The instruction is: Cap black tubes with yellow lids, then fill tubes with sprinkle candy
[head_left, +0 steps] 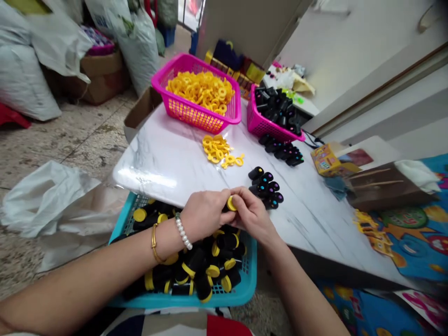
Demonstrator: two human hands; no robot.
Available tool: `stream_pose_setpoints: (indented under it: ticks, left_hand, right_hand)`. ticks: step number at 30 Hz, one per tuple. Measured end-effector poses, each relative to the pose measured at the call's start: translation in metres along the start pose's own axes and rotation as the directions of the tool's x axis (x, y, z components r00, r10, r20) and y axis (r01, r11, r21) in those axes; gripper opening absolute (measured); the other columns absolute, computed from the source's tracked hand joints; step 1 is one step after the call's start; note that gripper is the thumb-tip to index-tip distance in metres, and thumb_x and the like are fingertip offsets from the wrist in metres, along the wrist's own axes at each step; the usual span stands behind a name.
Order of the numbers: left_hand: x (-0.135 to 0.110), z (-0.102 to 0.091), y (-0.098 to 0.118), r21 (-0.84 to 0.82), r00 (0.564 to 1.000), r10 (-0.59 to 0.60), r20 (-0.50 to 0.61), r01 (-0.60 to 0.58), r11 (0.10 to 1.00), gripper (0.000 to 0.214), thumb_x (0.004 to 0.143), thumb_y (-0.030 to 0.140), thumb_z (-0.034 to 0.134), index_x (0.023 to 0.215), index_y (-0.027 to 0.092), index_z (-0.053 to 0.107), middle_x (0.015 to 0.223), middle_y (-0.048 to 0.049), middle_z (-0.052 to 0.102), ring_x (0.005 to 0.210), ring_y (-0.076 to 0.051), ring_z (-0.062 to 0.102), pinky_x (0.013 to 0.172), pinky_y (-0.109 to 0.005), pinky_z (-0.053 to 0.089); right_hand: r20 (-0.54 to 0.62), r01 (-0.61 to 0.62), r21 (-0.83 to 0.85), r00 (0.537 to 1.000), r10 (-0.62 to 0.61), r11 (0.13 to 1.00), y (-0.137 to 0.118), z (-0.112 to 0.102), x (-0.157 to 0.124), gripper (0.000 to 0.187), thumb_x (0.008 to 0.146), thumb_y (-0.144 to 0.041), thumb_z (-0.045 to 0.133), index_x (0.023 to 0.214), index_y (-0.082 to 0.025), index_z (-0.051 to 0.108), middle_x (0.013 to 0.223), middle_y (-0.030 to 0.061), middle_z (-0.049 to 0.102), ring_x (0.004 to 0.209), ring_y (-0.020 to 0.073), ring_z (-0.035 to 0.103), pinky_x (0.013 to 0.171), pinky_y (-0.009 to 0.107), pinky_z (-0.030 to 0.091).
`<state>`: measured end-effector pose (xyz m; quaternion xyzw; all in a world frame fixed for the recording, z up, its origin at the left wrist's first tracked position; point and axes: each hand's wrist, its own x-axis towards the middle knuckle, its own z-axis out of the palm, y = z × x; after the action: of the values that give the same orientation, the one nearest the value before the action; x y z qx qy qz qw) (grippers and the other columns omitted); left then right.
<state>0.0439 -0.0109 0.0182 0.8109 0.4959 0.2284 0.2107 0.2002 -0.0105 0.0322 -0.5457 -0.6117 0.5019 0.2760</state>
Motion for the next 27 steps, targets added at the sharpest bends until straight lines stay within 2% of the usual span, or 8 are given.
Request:
stream_pose_setpoints:
  ticks: [5,9,13,16,19,22,25,27]
  left_hand:
    - [-0.031,-0.007,-0.001,-0.017,0.985,0.152,0.080,-0.151,0.988,0.023,0.085,0.039,0.058,0.095,0.018,0.058,0.085,-0.0043,0.069,0.076,-0.021,0.065,0.063,-0.028,0.044]
    - [-0.046,-0.036,-0.007,-0.032,0.921,0.299,0.249,-0.301,0.953,0.019,0.080,0.036,0.065,0.089,0.020,0.059,0.080,-0.0007,0.067,0.070,-0.017,0.062,0.059,-0.025,0.042]
    - [-0.011,-0.062,-0.027,0.070,0.984,0.179,0.007,-0.179,0.981,0.015,0.088,0.032,0.056,0.095,0.020,0.061,0.087,-0.0021,0.065,0.076,-0.016,0.061,0.069,-0.026,0.045]
    - [0.031,-0.059,-0.045,0.122,0.986,0.111,-0.127,-0.096,0.988,0.019,0.087,0.033,0.057,0.099,0.019,0.063,0.099,-0.0048,0.063,0.081,-0.017,0.061,0.076,-0.029,0.047]
    - [0.061,-0.046,-0.056,0.210,0.990,0.083,-0.117,-0.057,0.976,0.024,0.084,0.032,0.060,0.104,0.020,0.064,0.105,-0.0069,0.061,0.088,-0.019,0.061,0.079,-0.031,0.048]
    - [0.068,-0.037,-0.061,0.268,0.994,0.063,-0.087,-0.038,0.963,0.019,0.086,0.030,0.056,0.099,0.019,0.066,0.100,-0.0068,0.060,0.090,-0.020,0.061,0.080,-0.031,0.048]
    - [0.062,-0.037,-0.064,0.290,0.993,0.062,-0.100,-0.030,0.957,0.018,0.088,0.029,0.052,0.091,0.018,0.065,0.097,-0.0069,0.058,0.087,-0.020,0.060,0.080,-0.032,0.048]
    - [0.057,-0.039,-0.063,0.286,0.988,0.075,-0.134,-0.034,0.957,0.018,0.088,0.029,0.052,0.091,0.017,0.064,0.098,-0.0076,0.057,0.088,-0.021,0.058,0.081,-0.033,0.048]
  right_hand:
    - [-0.054,0.217,-0.363,0.966,-0.253,0.906,-0.006,0.012,-0.046,0.020,0.081,-0.032,0.064,0.097,-0.020,0.061,0.076,0.0011,0.060,0.062,0.0142,0.055,0.054,0.025,0.046]
    - [-0.030,0.416,-0.568,0.852,-0.523,0.710,0.008,0.029,-0.078,0.025,0.079,-0.025,0.061,0.103,-0.019,0.061,0.076,0.0038,0.061,0.062,0.0156,0.057,0.055,0.025,0.046]
    - [0.178,0.611,-0.699,0.653,-0.736,0.372,0.033,0.043,-0.082,0.042,0.079,-0.035,0.063,0.119,-0.023,0.060,0.070,0.0031,0.057,0.056,0.0161,0.055,0.046,0.024,0.042]
    - [0.212,0.619,-0.738,0.591,-0.778,0.269,0.042,0.054,-0.076,0.045,0.082,-0.040,0.059,0.123,-0.022,0.060,0.064,0.0013,0.055,0.049,0.0149,0.053,0.041,0.023,0.038]
    - [0.102,0.596,-0.685,0.648,-0.755,0.419,0.039,0.054,-0.074,0.045,0.081,-0.036,0.057,0.121,-0.015,0.059,0.070,0.0039,0.060,0.053,0.0149,0.057,0.044,0.023,0.043]
    - [-0.007,0.540,-0.528,0.769,-0.639,0.655,0.030,0.037,-0.082,0.038,0.079,-0.029,0.057,0.115,-0.019,0.061,0.071,0.0022,0.060,0.054,0.0133,0.057,0.048,0.022,0.045]
    - [-0.113,0.331,-0.400,0.908,-0.404,0.855,0.034,0.012,-0.093,0.038,0.083,-0.026,0.058,0.121,-0.021,0.056,0.066,-0.0017,0.057,0.050,0.0111,0.053,0.048,0.021,0.044]
    - [-0.163,0.200,-0.389,0.946,-0.281,0.899,0.047,-0.001,-0.097,0.041,0.085,-0.029,0.059,0.125,-0.021,0.053,0.065,-0.0028,0.057,0.047,0.0104,0.051,0.047,0.021,0.043]
